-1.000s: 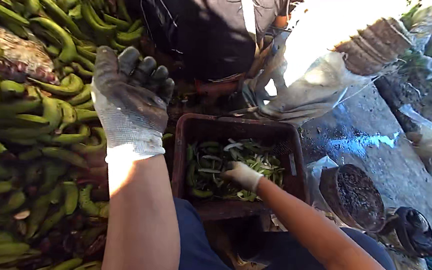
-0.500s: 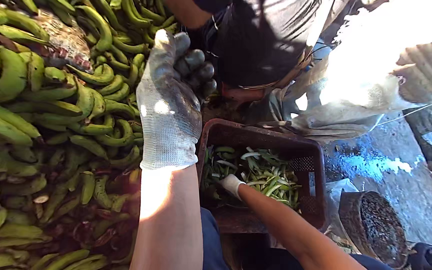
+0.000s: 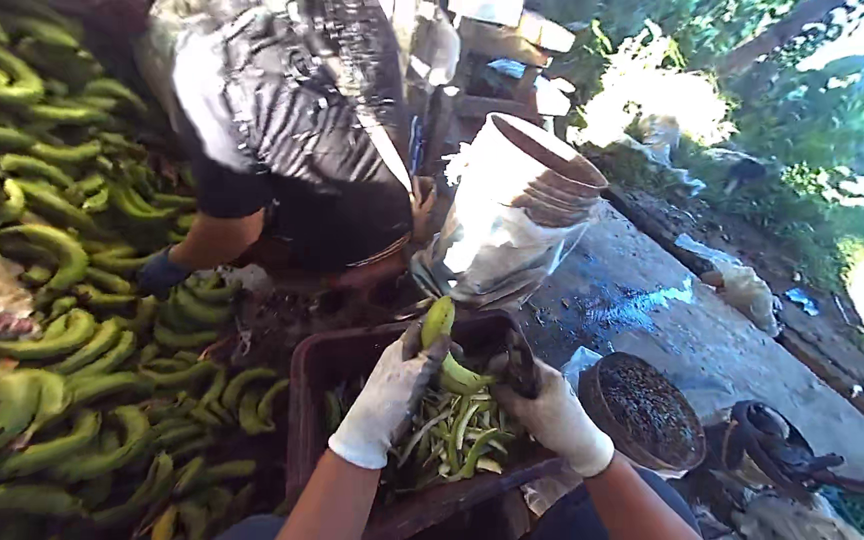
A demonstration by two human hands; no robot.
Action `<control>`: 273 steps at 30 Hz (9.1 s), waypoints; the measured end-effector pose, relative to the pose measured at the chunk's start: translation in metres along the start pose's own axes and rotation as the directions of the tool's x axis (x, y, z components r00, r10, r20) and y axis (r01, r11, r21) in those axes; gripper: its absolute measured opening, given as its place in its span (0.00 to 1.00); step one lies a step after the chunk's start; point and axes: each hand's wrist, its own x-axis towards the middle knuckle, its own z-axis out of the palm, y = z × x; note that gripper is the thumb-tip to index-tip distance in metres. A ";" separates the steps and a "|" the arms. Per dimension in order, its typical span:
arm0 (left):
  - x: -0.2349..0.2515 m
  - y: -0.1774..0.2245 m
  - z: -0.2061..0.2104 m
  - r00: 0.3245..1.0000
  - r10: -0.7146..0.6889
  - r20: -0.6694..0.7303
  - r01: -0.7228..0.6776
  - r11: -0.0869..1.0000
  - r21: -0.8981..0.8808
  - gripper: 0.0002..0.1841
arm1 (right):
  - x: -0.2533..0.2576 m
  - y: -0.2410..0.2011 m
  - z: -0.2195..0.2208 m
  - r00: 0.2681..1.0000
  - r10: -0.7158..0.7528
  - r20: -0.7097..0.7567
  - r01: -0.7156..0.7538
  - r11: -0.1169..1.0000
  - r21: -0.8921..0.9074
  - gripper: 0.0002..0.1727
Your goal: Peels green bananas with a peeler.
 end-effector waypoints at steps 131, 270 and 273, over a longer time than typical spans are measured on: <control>-0.017 -0.014 0.025 0.936 -0.149 0.318 0.195 0.974 -0.119 0.36 | 0.016 0.059 0.010 0.980 -0.173 -0.096 0.168 0.984 -0.058 0.23; -0.007 0.052 -0.171 0.689 0.022 -0.724 -0.452 0.794 -0.406 0.14 | 0.095 0.122 0.323 0.599 0.623 0.503 -0.644 0.748 -0.160 0.25; -0.008 0.054 -0.174 0.690 0.022 -0.724 -0.468 0.776 -0.423 0.15 | 0.095 0.132 0.377 0.568 0.666 0.484 -0.586 0.740 -0.330 0.27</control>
